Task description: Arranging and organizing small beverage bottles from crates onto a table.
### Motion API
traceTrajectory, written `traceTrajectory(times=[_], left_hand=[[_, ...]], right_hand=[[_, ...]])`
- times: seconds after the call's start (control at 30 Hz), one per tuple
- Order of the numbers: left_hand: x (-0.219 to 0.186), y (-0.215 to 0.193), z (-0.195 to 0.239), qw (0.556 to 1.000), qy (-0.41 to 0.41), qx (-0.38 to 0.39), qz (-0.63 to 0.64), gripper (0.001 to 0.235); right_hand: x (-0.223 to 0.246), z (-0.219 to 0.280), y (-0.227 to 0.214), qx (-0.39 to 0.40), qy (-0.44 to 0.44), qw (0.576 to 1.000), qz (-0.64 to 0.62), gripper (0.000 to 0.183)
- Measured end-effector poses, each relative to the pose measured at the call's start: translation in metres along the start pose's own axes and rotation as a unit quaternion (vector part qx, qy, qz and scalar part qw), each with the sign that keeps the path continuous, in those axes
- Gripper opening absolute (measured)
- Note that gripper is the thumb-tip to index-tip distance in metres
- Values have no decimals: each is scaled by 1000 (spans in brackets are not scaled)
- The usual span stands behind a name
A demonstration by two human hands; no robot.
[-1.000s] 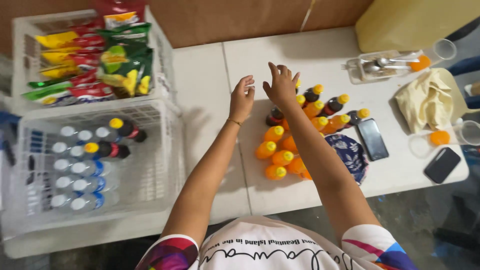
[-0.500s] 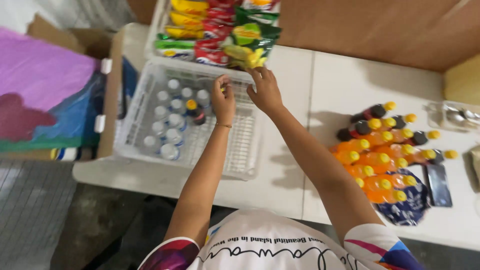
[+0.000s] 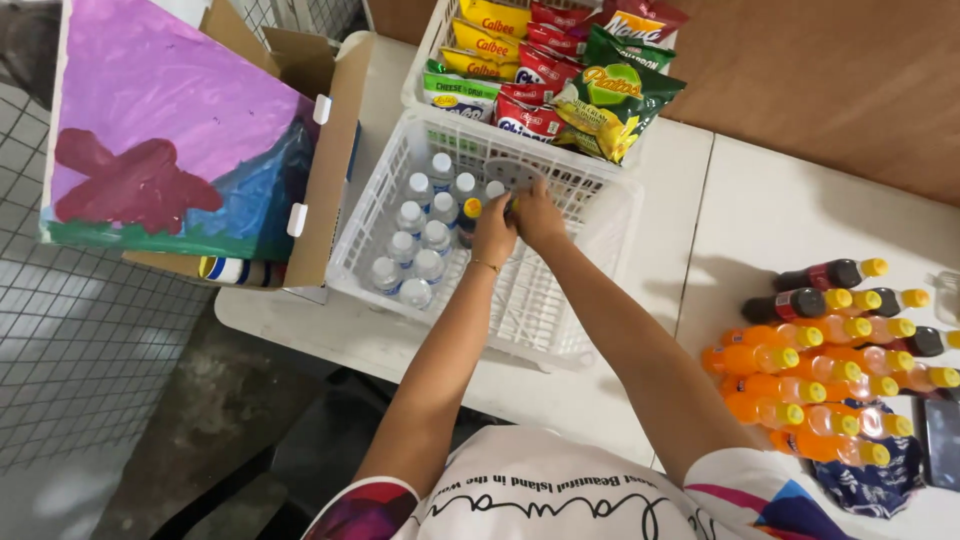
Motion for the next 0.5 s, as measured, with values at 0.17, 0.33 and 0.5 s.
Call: traceTrajectory(times=[0.17,0.33,0.5], left_hand=[[22,20,-13,991,-47,100,-81,66],[-15,2,8,986,-21,115,-118,70],[-133,-53,51,994,84,65,2,56]], right_hand=[[-9,3,17,-51,-103,992,47,29],[-10,33,-28,-55,5,995,-82,39],[-6,84,-124,-169,-28,975,-145,40]])
Point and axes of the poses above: each hand's wrist, its own z-axis away from the middle knuckle, its own y-axis out of the palm, x = y × z, the point moved 3 cm from there along -z, towards the middle knuckle, and after that the axes turned 11 degrees about -y, right-handed, at the moved point
